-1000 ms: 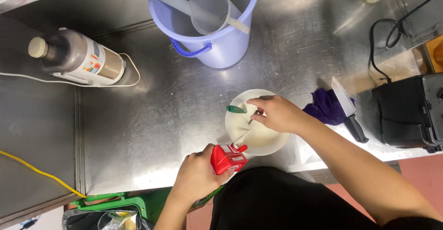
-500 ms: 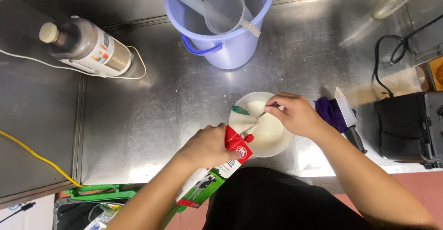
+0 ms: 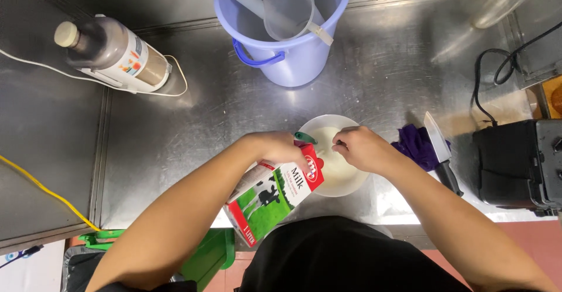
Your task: Stirring a beverage base in a pitcher and adding milk from a carton.
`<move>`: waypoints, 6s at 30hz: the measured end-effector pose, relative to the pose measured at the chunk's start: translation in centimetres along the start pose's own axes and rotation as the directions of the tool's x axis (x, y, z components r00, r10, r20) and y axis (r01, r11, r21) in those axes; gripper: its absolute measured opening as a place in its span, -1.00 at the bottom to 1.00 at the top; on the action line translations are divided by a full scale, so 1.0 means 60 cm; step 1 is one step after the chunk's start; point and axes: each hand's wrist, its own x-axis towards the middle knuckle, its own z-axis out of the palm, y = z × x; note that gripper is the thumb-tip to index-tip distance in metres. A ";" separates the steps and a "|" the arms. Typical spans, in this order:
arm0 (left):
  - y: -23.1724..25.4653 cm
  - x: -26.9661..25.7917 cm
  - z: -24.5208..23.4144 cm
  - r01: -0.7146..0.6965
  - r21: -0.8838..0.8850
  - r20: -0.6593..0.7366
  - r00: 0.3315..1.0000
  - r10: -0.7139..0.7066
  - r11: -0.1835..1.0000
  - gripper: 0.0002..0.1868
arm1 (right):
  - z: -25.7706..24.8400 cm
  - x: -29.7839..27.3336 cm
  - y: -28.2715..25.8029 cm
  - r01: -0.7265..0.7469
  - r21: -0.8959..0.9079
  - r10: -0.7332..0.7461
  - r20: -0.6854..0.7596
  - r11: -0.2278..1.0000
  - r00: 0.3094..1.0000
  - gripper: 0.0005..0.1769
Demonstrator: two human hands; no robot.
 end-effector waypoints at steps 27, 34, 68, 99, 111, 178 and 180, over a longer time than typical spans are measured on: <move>-0.078 0.062 0.030 0.074 -0.501 0.248 0.967 0.061 0.862 -0.40 | 0.037 0.001 -0.016 0.031 0.171 -0.013 -0.110 0.985 0.994 -0.83; -0.074 0.060 0.033 0.078 -0.504 0.241 0.969 0.053 0.860 -0.40 | 0.001 -0.008 -0.037 0.084 0.109 -0.066 -0.163 0.990 0.984 -0.80; -0.052 0.061 0.033 0.139 -0.434 0.246 0.969 -0.032 0.890 -0.44 | 0.040 -0.042 -0.030 -0.062 -0.084 0.070 0.099 0.995 0.993 -0.79; -0.040 0.066 0.043 0.179 -0.475 0.232 0.970 -0.074 0.861 -0.45 | 0.018 -0.040 -0.027 -0.056 -0.086 0.071 0.181 0.995 0.981 -0.82; -0.034 0.055 0.042 0.169 -0.474 0.219 0.973 -0.070 0.864 -0.42 | 0.055 -0.017 -0.025 -0.006 -0.183 0.056 0.270 0.983 0.961 -0.86; -0.053 0.086 0.047 0.110 -0.530 0.259 0.965 0.037 0.841 -0.52 | -0.076 -0.024 -0.076 -0.080 -0.203 0.096 0.071 0.976 0.993 -0.76; -0.048 0.079 0.050 0.118 -0.517 0.247 0.969 0.015 0.848 -0.52 | -0.020 -0.018 -0.018 -0.044 -0.259 0.098 0.200 0.965 0.975 -0.76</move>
